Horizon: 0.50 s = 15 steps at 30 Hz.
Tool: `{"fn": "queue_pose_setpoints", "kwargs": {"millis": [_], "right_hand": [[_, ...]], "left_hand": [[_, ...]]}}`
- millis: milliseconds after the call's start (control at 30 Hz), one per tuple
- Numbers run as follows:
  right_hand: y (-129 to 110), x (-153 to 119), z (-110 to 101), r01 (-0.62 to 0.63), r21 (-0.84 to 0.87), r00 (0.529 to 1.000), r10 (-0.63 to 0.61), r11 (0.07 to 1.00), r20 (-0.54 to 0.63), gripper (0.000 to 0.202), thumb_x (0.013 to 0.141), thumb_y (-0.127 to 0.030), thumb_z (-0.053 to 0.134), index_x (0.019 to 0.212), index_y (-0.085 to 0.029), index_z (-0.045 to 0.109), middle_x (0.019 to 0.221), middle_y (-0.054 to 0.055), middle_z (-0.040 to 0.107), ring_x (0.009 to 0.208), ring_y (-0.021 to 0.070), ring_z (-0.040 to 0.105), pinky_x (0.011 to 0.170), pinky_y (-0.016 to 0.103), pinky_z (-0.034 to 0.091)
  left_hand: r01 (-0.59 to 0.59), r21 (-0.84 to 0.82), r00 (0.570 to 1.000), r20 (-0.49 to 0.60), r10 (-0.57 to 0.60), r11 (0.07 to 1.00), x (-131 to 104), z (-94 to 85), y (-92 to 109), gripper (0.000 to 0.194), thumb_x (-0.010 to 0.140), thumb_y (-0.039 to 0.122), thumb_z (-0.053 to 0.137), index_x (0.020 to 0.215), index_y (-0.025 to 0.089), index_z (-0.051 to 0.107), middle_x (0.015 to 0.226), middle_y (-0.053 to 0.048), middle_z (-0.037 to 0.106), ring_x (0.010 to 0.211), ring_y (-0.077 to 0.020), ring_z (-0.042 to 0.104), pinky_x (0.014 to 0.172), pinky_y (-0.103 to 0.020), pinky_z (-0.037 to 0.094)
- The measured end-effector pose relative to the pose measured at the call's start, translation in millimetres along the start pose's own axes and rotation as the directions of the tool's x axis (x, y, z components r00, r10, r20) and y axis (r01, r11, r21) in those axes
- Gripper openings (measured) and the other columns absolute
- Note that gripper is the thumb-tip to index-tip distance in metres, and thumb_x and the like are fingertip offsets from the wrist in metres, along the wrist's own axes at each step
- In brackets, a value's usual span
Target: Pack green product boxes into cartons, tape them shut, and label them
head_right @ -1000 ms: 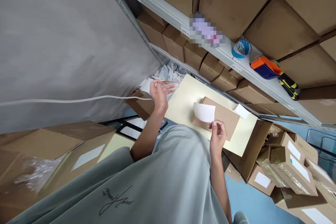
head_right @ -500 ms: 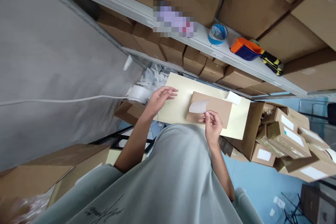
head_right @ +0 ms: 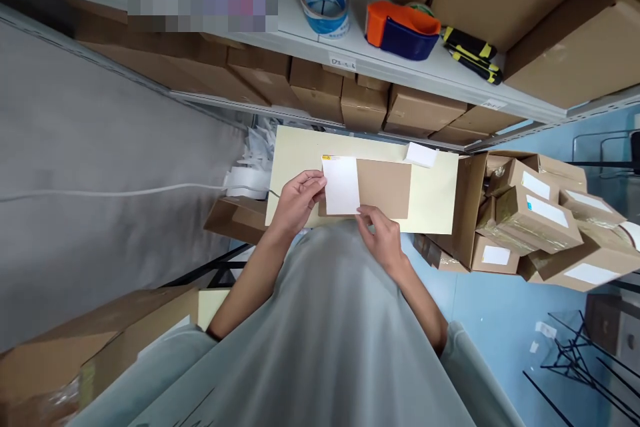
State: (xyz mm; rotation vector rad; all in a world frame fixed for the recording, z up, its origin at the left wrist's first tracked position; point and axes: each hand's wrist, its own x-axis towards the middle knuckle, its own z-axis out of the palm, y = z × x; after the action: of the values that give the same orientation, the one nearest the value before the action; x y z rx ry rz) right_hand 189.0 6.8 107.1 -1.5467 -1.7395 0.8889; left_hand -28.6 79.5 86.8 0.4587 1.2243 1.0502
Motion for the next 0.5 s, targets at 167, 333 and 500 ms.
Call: {"fn": "queue_pose_setpoints", "kwargs": {"millis": [167, 333, 500], "right_hand": [[24.0, 4.3, -12.5, -0.328, 0.232, 0.945, 0.321, 0.916, 0.067, 0.031, 0.094, -0.051, 0.079, 0.112, -0.028, 0.069, 0.093, 0.001, 0.083, 0.076, 0.0192, 0.079, 0.079, 0.035, 0.067], [40.5, 21.4, -32.8, -0.411, 0.421, 0.910, 0.394, 0.808, 0.132, 0.037, 0.083, -0.051, 0.086, 0.103, -0.025, 0.071, 0.091, 0.003, 0.081, 0.080, 0.0200, 0.078, 0.079, 0.035, 0.065], [47.0, 39.6, -52.6, -0.304, 0.489, 0.938, 0.346, 0.818, 0.005, 0.040, 0.092, -0.064, 0.078, 0.096, -0.025, 0.076, 0.101, 0.007, 0.081, 0.095, 0.0228, 0.077, 0.091, 0.039, 0.064]], "left_hand": [[-0.009, 0.017, 1.000, -0.019, 0.009, 1.000, -2.7, 26.4, -13.4, 0.047, 0.071, 0.055, 0.098, 0.094, 0.021, 0.074, 0.092, -0.003, 0.078, 0.086, -0.0175, 0.073, 0.080, -0.029, 0.061], [-0.038, 0.093, 0.998, -0.039, 0.041, 0.995, -10.6, 49.5, -21.2, 0.045, 0.073, 0.054, 0.096, 0.093, 0.022, 0.073, 0.091, -0.003, 0.077, 0.087, -0.0182, 0.072, 0.083, -0.030, 0.060], [-0.069, 0.165, 0.997, -0.016, 0.073, 0.984, -20.7, 66.2, -23.1, 0.039, 0.079, 0.053, 0.093, 0.093, 0.022, 0.073, 0.093, -0.003, 0.076, 0.092, -0.0183, 0.072, 0.091, -0.031, 0.059]]}}
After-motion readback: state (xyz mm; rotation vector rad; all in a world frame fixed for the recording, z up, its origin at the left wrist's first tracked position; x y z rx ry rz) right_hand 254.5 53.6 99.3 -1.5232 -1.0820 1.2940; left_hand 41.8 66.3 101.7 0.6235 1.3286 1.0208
